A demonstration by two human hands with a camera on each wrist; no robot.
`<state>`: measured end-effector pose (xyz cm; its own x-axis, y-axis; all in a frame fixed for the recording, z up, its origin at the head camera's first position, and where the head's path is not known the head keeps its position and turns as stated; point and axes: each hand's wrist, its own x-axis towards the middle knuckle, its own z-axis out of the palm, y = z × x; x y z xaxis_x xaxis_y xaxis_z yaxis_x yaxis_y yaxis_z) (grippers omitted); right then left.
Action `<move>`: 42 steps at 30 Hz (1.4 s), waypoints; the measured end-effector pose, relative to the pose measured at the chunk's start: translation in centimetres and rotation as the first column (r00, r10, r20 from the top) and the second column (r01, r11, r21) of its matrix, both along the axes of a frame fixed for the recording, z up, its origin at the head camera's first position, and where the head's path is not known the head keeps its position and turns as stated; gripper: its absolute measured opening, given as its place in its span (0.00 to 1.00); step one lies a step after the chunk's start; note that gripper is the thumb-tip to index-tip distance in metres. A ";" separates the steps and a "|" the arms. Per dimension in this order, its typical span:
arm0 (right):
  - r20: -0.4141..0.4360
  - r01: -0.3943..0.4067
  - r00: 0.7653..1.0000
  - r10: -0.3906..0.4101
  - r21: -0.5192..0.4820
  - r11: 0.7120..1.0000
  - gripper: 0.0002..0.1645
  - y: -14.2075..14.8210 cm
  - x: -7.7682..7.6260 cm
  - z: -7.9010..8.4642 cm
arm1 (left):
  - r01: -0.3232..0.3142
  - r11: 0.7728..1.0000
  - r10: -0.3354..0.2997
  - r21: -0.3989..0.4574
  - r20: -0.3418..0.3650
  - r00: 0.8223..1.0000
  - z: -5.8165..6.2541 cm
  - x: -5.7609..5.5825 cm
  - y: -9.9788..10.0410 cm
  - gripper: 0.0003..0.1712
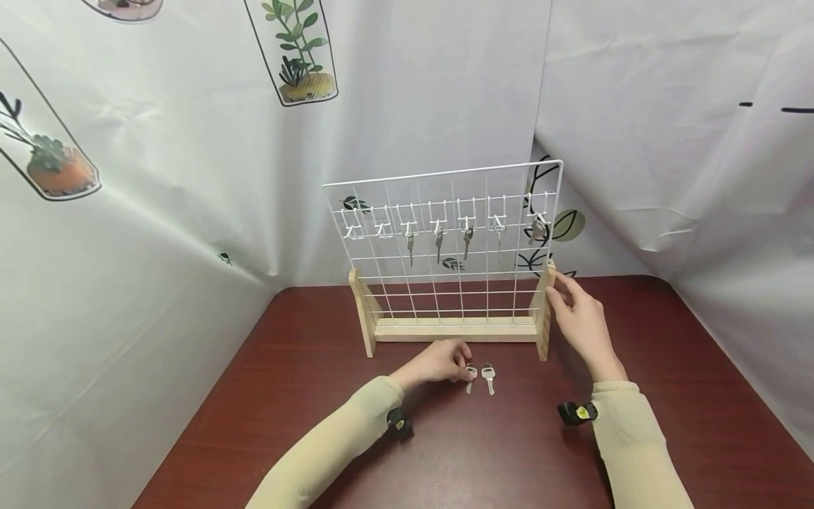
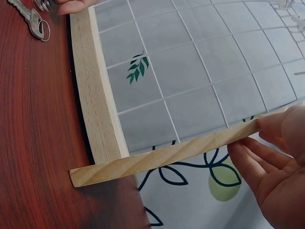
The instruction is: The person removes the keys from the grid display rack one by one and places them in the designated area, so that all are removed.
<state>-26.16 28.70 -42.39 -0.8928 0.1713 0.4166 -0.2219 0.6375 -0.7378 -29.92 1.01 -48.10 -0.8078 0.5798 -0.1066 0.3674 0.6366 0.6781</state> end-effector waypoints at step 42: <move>0.014 0.000 1.000 0.000 -0.008 1.000 0.33 0.0 0.0 0.0 | 0.096 0.990 -0.109 -0.102 -0.127 0.986 0.3 0.8 0.1 0.15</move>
